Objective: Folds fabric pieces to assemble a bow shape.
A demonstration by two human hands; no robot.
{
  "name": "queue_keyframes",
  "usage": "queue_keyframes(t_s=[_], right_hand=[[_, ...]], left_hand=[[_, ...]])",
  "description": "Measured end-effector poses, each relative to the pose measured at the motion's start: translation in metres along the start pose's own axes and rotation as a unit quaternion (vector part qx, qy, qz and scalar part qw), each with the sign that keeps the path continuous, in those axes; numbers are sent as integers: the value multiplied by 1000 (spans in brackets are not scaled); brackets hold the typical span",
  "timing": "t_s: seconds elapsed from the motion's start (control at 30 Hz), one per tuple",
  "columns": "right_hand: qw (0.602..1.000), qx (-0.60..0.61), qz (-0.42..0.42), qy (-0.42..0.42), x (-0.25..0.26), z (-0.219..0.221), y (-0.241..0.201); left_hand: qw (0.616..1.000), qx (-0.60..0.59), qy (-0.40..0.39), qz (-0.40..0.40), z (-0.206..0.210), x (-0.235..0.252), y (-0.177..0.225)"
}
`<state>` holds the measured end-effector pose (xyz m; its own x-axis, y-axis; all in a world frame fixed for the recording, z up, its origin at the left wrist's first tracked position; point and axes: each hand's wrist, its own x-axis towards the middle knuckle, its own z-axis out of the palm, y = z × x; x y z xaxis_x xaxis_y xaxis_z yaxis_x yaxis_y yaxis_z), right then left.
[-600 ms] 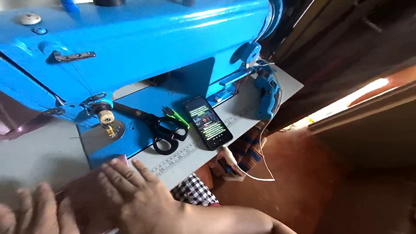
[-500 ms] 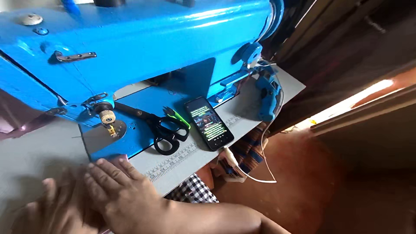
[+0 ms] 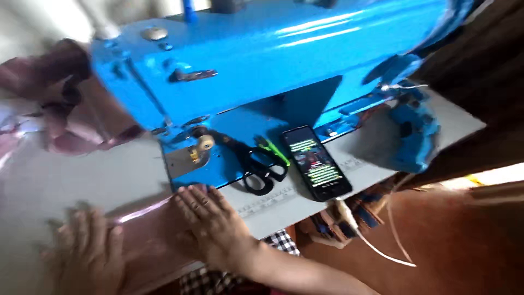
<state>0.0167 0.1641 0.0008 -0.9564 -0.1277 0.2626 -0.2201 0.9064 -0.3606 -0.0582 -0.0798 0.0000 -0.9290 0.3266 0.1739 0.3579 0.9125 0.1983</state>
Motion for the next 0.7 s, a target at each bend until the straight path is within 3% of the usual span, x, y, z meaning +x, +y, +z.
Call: queue_keyframes(t_s=[0.13, 0.23, 0.3, 0.43, 0.57, 0.7], right_hand=[[994, 38, -59, 87, -12, 5, 11], [985, 64, -105, 123, -41, -12, 23], [982, 65, -98, 146, -63, -25, 33], [980, 51, -67, 178, -80, -40, 37], [987, 41, -80, 136, -59, -30, 12], [993, -1, -37, 111, -20, -10, 4]], left_hand=[[997, 18, 59, -54, -10, -7, -18], [988, 45, 67, -130, -44, -26, -37], [986, 43, 83, -139, -64, -40, -43], [994, -31, 105, -21, -74, -45, -16], [988, -85, 29, 128, -35, -17, 35], [988, 11, -16, 155, 0, -1, 69]])
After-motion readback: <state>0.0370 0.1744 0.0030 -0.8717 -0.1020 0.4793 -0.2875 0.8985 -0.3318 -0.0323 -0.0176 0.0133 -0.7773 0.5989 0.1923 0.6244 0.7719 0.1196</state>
